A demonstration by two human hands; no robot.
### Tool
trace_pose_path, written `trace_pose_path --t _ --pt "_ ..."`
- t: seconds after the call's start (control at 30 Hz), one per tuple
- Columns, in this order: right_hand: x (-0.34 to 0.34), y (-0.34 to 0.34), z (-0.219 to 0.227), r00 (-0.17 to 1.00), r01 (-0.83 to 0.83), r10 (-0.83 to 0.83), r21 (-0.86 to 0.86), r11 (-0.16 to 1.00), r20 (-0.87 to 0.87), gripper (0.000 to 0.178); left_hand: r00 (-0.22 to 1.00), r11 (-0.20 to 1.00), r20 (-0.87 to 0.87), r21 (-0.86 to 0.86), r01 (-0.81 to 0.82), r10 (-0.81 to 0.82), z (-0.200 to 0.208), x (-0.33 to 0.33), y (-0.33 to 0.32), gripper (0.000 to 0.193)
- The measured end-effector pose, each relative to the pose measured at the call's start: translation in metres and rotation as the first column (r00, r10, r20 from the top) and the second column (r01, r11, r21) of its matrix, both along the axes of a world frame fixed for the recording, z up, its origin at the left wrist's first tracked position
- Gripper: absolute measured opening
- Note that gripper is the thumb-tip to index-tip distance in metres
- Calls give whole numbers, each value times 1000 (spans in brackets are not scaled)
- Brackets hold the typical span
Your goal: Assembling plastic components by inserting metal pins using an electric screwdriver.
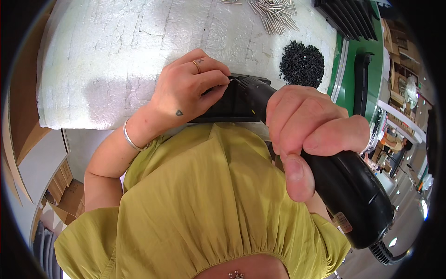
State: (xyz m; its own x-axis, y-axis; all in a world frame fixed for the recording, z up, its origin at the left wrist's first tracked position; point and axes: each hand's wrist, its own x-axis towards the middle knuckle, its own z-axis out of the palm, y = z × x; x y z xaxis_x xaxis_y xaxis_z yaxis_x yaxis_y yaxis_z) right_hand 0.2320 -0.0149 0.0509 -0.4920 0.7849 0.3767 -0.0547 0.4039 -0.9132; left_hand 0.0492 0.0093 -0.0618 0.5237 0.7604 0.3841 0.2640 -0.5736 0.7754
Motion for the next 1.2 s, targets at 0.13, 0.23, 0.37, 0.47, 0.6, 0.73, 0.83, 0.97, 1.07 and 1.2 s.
trace_pose_path --t 0.13,0.23,0.37,0.47,0.6,0.73,0.83,0.97,1.07,1.2 --pt "-8 -2 -7 994 78 -80 -24 997 -76 29 1000 1000 -13 2 23 -23 -1 -4 3 16" --pt "-18 -7 -12 964 177 -187 -66 982 -192 30 999 999 -37 24 -21 22 2 -9 1 8" --pt "12 -12 6 879 238 -163 116 964 -448 34 993 992 12 -43 118 -117 40 -7 -3 20" --pt "27 -19 8 754 430 -245 176 885 -609 30 437 734 776 49 677 -454 95 21 -25 19" --pt "33 -42 8 698 484 -329 81 871 -636 26 178 97 930 -154 983 -322 148 103 -97 26" --pt "43 -44 8 809 382 -292 80 921 -510 16 288 175 901 -241 954 -325 89 263 -144 28" --pt "76 -40 -9 832 262 -163 115 958 -530 25 265 204 920 -212 956 -287 112 256 -126 29" --pt "126 -25 -14 893 -60 116 140 988 -435 23 228 203 939 -178 963 -258 150 153 -66 31" --pt "91 -47 2 871 108 -95 0 994 -481 14 228 167 946 -192 967 -229 145 182 -71 33" --pt "85 -35 45 978 -160 146 -81 984 -151 14 244 145 948 -217 965 -205 143 139 -62 35"
